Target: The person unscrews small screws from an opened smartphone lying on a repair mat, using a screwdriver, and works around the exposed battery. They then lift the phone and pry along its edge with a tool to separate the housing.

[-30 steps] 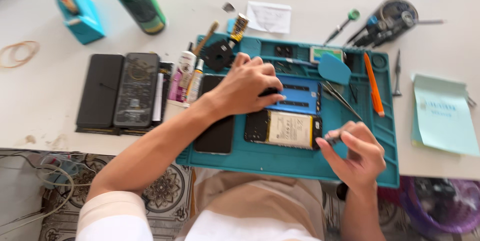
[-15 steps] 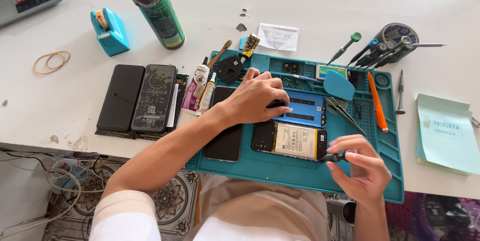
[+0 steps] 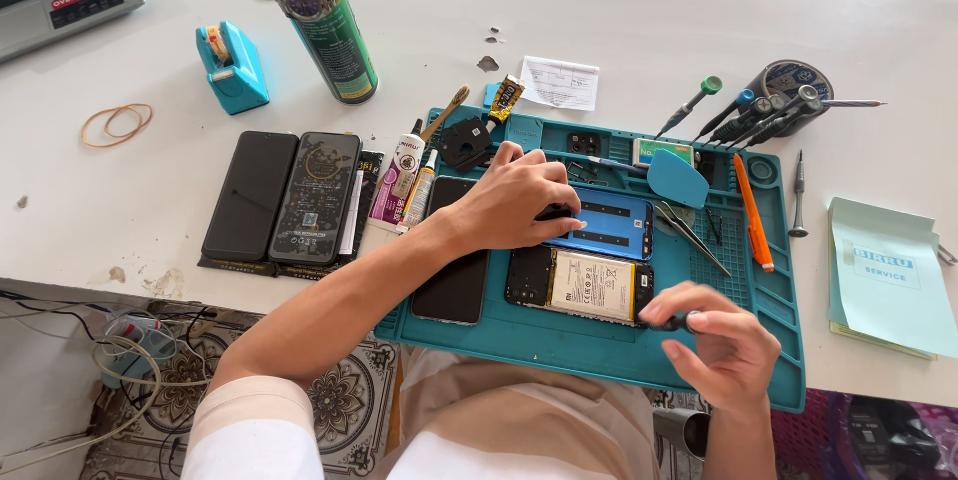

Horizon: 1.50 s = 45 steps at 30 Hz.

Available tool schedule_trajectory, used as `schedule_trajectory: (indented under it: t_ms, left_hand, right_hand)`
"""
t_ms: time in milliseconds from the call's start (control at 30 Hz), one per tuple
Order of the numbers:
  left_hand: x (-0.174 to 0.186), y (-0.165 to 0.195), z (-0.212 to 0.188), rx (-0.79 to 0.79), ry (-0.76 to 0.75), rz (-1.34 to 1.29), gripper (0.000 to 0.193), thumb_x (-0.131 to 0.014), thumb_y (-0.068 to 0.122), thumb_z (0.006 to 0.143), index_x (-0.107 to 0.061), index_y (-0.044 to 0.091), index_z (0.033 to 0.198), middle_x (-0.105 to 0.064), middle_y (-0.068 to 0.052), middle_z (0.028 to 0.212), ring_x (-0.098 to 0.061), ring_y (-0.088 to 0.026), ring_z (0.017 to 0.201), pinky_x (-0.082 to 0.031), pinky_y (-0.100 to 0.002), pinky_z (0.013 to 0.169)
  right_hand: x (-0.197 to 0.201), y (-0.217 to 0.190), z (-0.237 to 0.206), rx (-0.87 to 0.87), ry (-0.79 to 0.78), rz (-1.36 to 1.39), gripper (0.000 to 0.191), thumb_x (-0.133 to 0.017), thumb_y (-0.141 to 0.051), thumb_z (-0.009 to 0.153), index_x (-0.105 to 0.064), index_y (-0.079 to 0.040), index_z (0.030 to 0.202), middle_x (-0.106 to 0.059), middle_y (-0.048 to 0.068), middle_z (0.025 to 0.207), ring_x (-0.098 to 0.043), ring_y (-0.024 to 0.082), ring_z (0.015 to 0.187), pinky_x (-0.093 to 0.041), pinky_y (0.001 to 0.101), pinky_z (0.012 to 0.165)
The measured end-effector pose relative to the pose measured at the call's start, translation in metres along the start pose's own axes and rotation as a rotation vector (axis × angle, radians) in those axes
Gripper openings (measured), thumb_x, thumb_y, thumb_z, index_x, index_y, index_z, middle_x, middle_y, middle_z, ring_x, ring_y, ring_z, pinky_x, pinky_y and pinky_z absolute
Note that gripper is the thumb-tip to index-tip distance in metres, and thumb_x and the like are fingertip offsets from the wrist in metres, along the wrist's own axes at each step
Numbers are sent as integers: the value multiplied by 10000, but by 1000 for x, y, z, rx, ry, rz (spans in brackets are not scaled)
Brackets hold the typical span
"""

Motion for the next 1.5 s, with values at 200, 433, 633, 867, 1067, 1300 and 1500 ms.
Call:
schedule_trajectory:
  t_ms: [200, 433, 633, 867, 1067, 1300, 1500]
  left_hand:
    - [-2, -2, 0, -2, -4, -13, 303, -716, 479, 936, -815, 192, 951, -674, -1, 907, -580, -192, 922, -320, -421, 933]
    - [-1, -1, 1, -4, 1, -5, 302, -715, 479, 934, -814, 194, 944, -675, -3, 903, -581, -196, 912, -318, -418, 920]
    - [5, 4, 3, 2, -6, -13, 282, -722, 455, 932, -815, 190, 945, -667, -7, 896, -577, -204, 910, -316, -413, 913]
    - [7, 10, 6, -13, -4, -16, 242, -748, 420, 919, -808, 186, 943, -659, 1, 900, -581, -209, 938, -310, -421, 890]
    - [7, 13, 10, -2, 4, -45, 224, -762, 401, 918, -804, 183, 948, -672, 21, 905, -584, -189, 930, -310, -416, 899]
    - [5, 16, 15, 4, -1, -63, 206, -778, 374, 922, -810, 175, 963, -680, 13, 911, -566, -183, 890, -309, -404, 902]
    - [2, 17, 16, 4, -7, -57, 214, -794, 375, 912, -813, 168, 963, -687, 14, 921, -562, -178, 879, -304, -398, 881]
  right_hand:
    - [8, 2, -2, -69, 139, -56, 503, -748, 60, 885, -615, -82, 1349, -675, 222, 1116, -673, 276, 1048, -570, 425, 934]
    - [5, 0, -1, -55, 99, -5, 440, -737, -11, 910, -598, -85, 1320, -665, 245, 1198, -663, 317, 1097, -527, 476, 960]
    - [3, -3, 3, -33, 69, 42, 420, -730, 6, 902, -612, -91, 1292, -715, 222, 1117, -699, 280, 982, -545, 453, 917]
    - [5, 3, 3, -21, 172, -295, 601, -802, 128, 782, -558, -68, 1294, -675, 184, 1066, -688, 252, 965, -614, 362, 810]
    - [5, -1, -1, -6, 186, -265, 562, -690, 139, 883, -487, -110, 1345, -690, 203, 1122, -737, 282, 1056, -633, 430, 938]
    - [8, -8, 9, 31, 112, -392, 575, -748, 113, 802, -497, -99, 1275, -575, 258, 1125, -650, 306, 1004, -622, 382, 794]
    - [12, -3, 0, 20, 125, -253, 511, -718, 134, 885, -508, -106, 1284, -661, 190, 1086, -714, 259, 984, -616, 345, 802]
Point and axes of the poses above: each hand's wrist, its own z-axis towards the middle knuckle, its own x-axis out of the back of the hand, y = z × x, the point moved 5 cm from there along z, towards the middle knuckle
